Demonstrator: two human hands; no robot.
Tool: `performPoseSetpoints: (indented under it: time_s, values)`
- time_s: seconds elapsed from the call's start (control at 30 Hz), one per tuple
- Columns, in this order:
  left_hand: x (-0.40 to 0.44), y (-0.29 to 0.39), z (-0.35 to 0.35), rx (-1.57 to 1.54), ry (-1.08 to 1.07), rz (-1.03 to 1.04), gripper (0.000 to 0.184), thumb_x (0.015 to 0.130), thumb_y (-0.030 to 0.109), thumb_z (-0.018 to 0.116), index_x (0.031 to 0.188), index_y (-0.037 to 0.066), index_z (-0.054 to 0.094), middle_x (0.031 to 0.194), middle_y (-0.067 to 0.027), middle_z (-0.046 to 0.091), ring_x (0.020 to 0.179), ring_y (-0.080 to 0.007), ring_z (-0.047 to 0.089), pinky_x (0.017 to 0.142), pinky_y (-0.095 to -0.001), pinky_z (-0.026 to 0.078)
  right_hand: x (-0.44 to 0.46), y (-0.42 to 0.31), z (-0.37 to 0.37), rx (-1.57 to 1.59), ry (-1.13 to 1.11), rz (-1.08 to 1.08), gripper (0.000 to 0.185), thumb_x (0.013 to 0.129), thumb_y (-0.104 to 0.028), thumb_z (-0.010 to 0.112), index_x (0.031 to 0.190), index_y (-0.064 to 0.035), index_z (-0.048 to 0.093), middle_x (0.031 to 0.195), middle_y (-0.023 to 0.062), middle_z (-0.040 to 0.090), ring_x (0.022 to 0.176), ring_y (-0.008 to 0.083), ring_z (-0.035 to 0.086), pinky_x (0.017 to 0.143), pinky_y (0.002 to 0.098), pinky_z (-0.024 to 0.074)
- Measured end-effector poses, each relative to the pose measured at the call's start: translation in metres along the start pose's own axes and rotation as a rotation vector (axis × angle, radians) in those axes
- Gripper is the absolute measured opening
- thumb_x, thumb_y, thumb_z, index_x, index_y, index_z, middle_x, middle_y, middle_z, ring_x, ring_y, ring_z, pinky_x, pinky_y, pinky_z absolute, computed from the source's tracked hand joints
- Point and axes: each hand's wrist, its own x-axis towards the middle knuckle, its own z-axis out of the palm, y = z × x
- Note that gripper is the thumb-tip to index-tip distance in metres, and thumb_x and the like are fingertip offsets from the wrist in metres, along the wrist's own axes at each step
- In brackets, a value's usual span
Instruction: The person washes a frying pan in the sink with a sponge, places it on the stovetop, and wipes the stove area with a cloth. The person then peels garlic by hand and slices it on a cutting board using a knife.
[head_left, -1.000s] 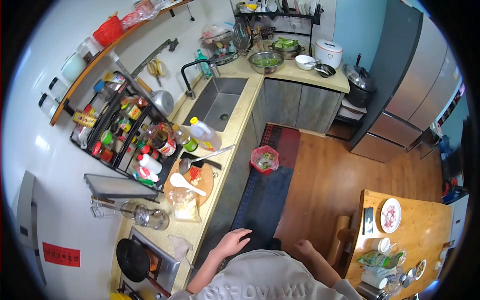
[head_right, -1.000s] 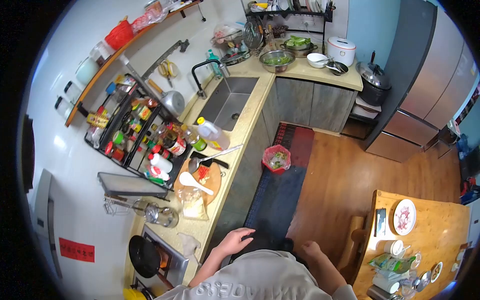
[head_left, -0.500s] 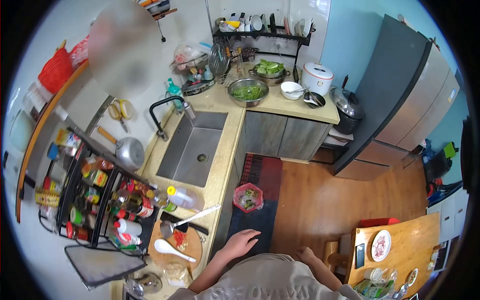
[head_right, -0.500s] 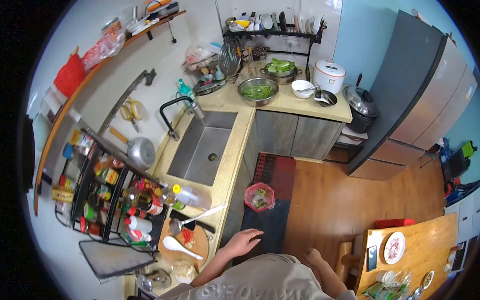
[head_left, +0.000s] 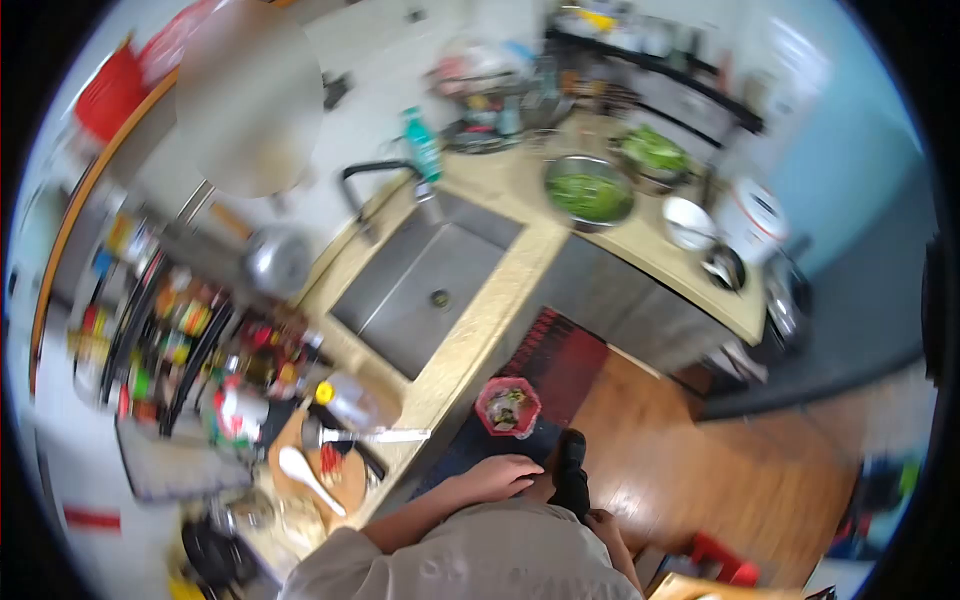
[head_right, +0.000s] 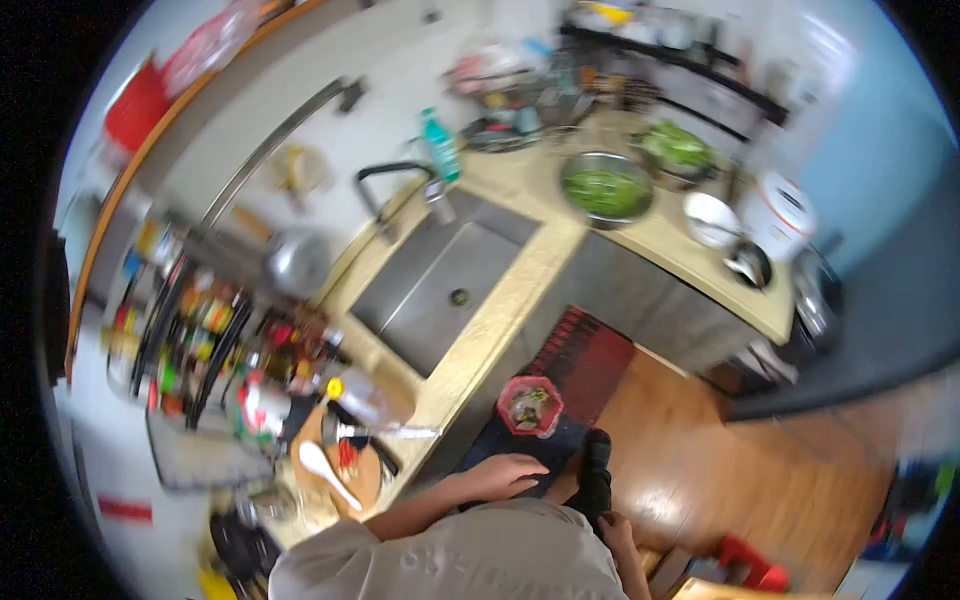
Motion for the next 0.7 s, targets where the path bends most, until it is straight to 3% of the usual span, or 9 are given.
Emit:
performPoseSetpoints:
  time_s: [0.07,0.27,0.33,0.37,0.4,0.5,0.57,0.6,0.7]
  values:
    - [0.02,0.001,0.005,0.007,0.078,-0.072,0.03,0.089,0.016,0.062,0.117,0.005,0.063,0.115,-0.0158,0.064,0.108,-0.0349,0.06,0.091,-0.042,0.049,0.053,0.003,-0.036,-0.141,-0.04,-0.218,0.035,0.086,-0.02,0.067,0.112,0.0035,0.066,0.093,0.0153,0.072,0.083,0.0222,0.069,0.073,0.0341,0.0544]
    - [0.07,0.046,0.014,-0.052,0.485,-0.256,0.03,0.089,0.014,0.063,0.115,0.002,0.062,0.115,-0.0184,0.063,0.106,-0.0365,0.062,0.091,-0.0425,0.05,0.158,-0.099,-0.161,-0.176,-0.204,-0.341,0.035,0.088,-0.021,0.065,0.112,0.0043,0.064,0.08,0.0121,0.068,0.07,0.0179,0.062,0.064,0.0324,0.0498]
    - [0.066,0.057,0.013,-0.086,0.605,-0.318,0.03,0.088,0.012,0.063,0.116,0.0,0.062,0.115,-0.0201,0.063,0.107,-0.0368,0.061,0.093,-0.042,0.049,0.223,-0.098,-0.191,-0.314,-0.106,-0.582,0.028,0.089,-0.022,0.064,0.101,0.0032,0.066,0.079,0.0102,0.067,0.069,0.0179,0.061,0.062,0.0337,0.049]
    - [0.061,0.057,0.017,-0.089,0.6,-0.37,0.031,0.088,0.011,0.064,0.116,0.0,0.062,0.115,-0.0198,0.064,0.108,-0.0367,0.061,0.094,-0.0415,0.049,0.235,-0.133,-0.211,-0.346,-0.256,-0.411,0.027,0.089,-0.024,0.064,0.098,0.002,0.066,0.074,0.0082,0.064,0.067,0.0187,0.061,0.062,0.0356,0.0498]
    - [0.057,0.045,0.028,-0.04,0.635,-0.353,0.03,0.088,0.01,0.063,0.116,0.0,0.062,0.114,-0.0196,0.064,0.109,-0.0362,0.061,0.095,-0.0412,0.048,0.283,-0.122,-0.211,-0.431,-0.119,-0.567,0.023,0.089,-0.021,0.064,0.095,0.0011,0.066,0.067,0.0063,0.059,0.066,0.0171,0.06,0.056,0.0358,0.0492]
    - [0.049,0.073,0.021,-0.074,0.663,-0.493,0.032,0.091,0.014,0.061,0.12,0.0,0.06,0.117,-0.0205,0.063,0.108,-0.0363,0.061,0.094,-0.0408,0.048,0.332,-0.172,-0.215,-0.333,-0.213,-0.558,0.021,0.09,-0.016,0.062,0.103,0.0008,0.063,0.075,0.007,0.061,0.066,0.0151,0.06,0.05,0.0322,0.0499]
    - [0.043,0.085,0.023,-0.029,0.784,-0.484,0.033,0.092,0.015,0.06,0.121,0.0,0.06,0.116,-0.0206,0.063,0.106,-0.0364,0.061,0.092,-0.04,0.049,0.287,-0.253,-0.197,0.065,-0.365,-0.396,0.025,0.092,-0.01,0.059,0.114,0.0012,0.058,0.09,0.0094,0.064,0.064,0.0137,0.061,0.047,0.0276,0.051]
    - [0.039,0.092,0.024,-0.014,0.785,-0.479,0.033,0.092,0.015,0.06,0.121,0.0,0.06,0.116,-0.0206,0.063,0.106,-0.0364,0.061,0.092,-0.04,0.049,0.282,-0.275,-0.186,-0.001,-0.421,-0.417,0.033,0.094,-0.012,0.057,0.125,-0.002,0.054,0.098,0.0102,0.064,0.074,0.0161,0.065,0.05,0.0277,0.0535]
    - [0.015,0.106,0.031,-0.011,0.903,-0.484,0.033,0.092,0.016,0.061,0.121,0.0,0.061,0.114,-0.0204,0.064,0.104,-0.0357,0.062,0.091,-0.0386,0.05,0.236,-0.353,-0.139,0.012,-0.564,-0.475,0.032,0.093,-0.011,0.059,0.123,0.001,0.054,0.099,0.0096,0.064,0.066,0.0143,0.062,0.048,0.0261,0.052]
